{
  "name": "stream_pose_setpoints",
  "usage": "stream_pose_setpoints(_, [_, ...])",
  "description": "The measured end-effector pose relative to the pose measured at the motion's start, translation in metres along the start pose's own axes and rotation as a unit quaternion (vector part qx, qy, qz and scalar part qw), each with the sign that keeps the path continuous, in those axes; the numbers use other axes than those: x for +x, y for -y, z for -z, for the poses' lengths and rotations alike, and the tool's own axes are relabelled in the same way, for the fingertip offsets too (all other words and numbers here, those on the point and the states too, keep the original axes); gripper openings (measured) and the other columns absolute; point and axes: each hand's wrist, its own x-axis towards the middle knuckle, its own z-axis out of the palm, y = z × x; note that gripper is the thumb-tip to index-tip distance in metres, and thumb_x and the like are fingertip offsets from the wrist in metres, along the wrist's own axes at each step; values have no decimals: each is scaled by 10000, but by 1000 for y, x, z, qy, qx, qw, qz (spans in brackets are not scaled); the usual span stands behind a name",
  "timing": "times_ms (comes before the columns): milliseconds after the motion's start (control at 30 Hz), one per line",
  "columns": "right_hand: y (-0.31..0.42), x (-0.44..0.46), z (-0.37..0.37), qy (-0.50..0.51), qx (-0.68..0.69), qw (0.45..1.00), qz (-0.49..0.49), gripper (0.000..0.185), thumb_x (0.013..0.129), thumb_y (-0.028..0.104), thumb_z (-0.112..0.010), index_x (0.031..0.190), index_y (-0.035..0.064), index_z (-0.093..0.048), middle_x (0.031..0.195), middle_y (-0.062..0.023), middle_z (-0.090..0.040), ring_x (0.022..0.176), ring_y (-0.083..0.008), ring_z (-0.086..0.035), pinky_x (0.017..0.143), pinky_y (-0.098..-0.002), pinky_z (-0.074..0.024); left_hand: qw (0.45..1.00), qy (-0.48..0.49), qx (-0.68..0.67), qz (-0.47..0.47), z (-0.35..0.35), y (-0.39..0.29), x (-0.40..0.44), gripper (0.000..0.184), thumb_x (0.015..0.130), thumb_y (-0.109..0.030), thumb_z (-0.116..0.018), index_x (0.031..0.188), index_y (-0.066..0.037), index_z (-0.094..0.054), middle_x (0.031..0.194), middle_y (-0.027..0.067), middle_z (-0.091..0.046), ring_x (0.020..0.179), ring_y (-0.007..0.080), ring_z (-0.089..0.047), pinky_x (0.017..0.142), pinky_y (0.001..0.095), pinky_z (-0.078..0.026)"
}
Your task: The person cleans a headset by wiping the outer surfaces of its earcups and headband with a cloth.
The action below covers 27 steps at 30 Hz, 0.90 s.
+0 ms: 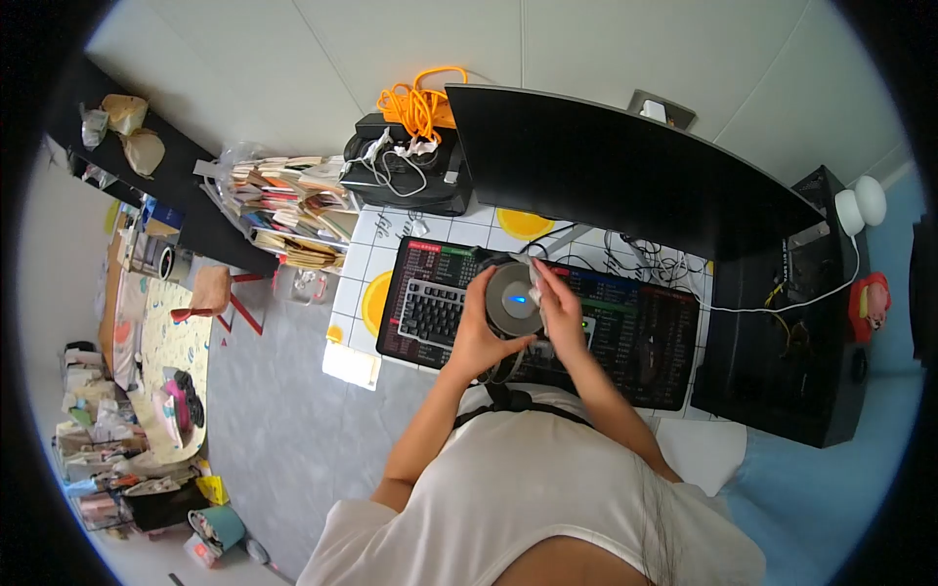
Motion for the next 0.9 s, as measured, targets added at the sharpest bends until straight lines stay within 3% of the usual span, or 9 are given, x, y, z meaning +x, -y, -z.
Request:
stream_pose_setpoints(33, [-5,-10,-10,-57,3,997,53,390,962,237,-468,1325,94,-461,1035,-38,-615,756,-42,-505,657,-195,-408,999,-31,7,2,-1,2,0,1050,495,-124,-858,1349,-11,-257,1292,170,-383,1209,288,-409,1010,363,-344])
stream_pose_setpoints(100, [-5,-24,-12,-69,32,997,-15,399,964,238,-463,1339,101,-443,1058,-36,-604,748,-44,-480,653,-191,-400,999,-30,27,-1,-5,-1,-2,1050,497,-120,-856,1350,-10,-255,1288,172,-379,1207,292,-407,1011,365,-342])
stream_pose_setpoints(167, [-4,-17,-6,-35,59,996,-49,403,958,254,-477,1332,105,-453,1108,-47,-595,830,-69,-510,727,-209,-415,998,-29,47,-15,-5,-6,-3,1023,505,-112,-833,1342,0,-257,1265,203,-381,1194,359,-390,990,398,-363])
stream_pose_setpoints(233, [-2,3,-2,6,127,989,-79,432,944,284,-503,1332,102,-447,1162,-50,-570,1032,-124,-527,884,-252,-403,998,-21,50,-27,-4,-8,-4,1026,504,-114,-834,1342,0,-255,1269,203,-377,1194,359,-391,991,399,-362])
stream_pose_setpoints(333, [7,-10,-12,-15,206,970,-131,458,931,296,-524,1334,95,-439,1208,-50,-542,1139,-151,-482,955,-275,-364,998,-33,47,-15,-3,-4,-8,1036,511,-129,-840,1348,-2,-242,1287,202,-365,1207,359,-384,999,400,-352])
stream_pose_setpoints(400, [-4,-12,-16,-58,174,975,-125,466,918,294,-547,1324,86,-450,1217,-50,-535,1106,-147,-498,932,-274,-381,998,-60,29,-9,-6,-5,-11,1037,524,-139,-843,1352,-3,-234,1308,203,-349,1227,353,-368,1011,397,-338])
stream_pose_setpoints(467, [-10,-12,-7,-51,147,985,-69,452,921,285,-541,1315,80,-458,1210,-55,-539,1084,-140,-506,919,-278,-390,998,-20,27,-59,1,-2,-8,1058,532,-176,-856,1365,-9,-226,1337,208,-319,1258,346,-338,1037,394,-309])
stream_pose_setpoints(700, [41,8,21,69,37,996,-48,376,956,262,-467,1270,56,-494,1212,-87,-542,1096,-160,-512,946,-297,-377,986,115,-10,-118,61,-9,24,1086,503,-231,-881,1373,-20,-265,1363,187,-343,1273,313,-351,1058,378,-289])
stream_pose_setpoints(900, [37,4,9,97,24,994,-42,370,959,256,-463,1270,58,-495,1177,-71,-558,1045,-137,-535,898,-276,-412,925,242,171,-236,83,-24,53,1021,552,-405,-824,1355,-22,-322,1278,198,-444,1159,361,-450,972,398,-374])
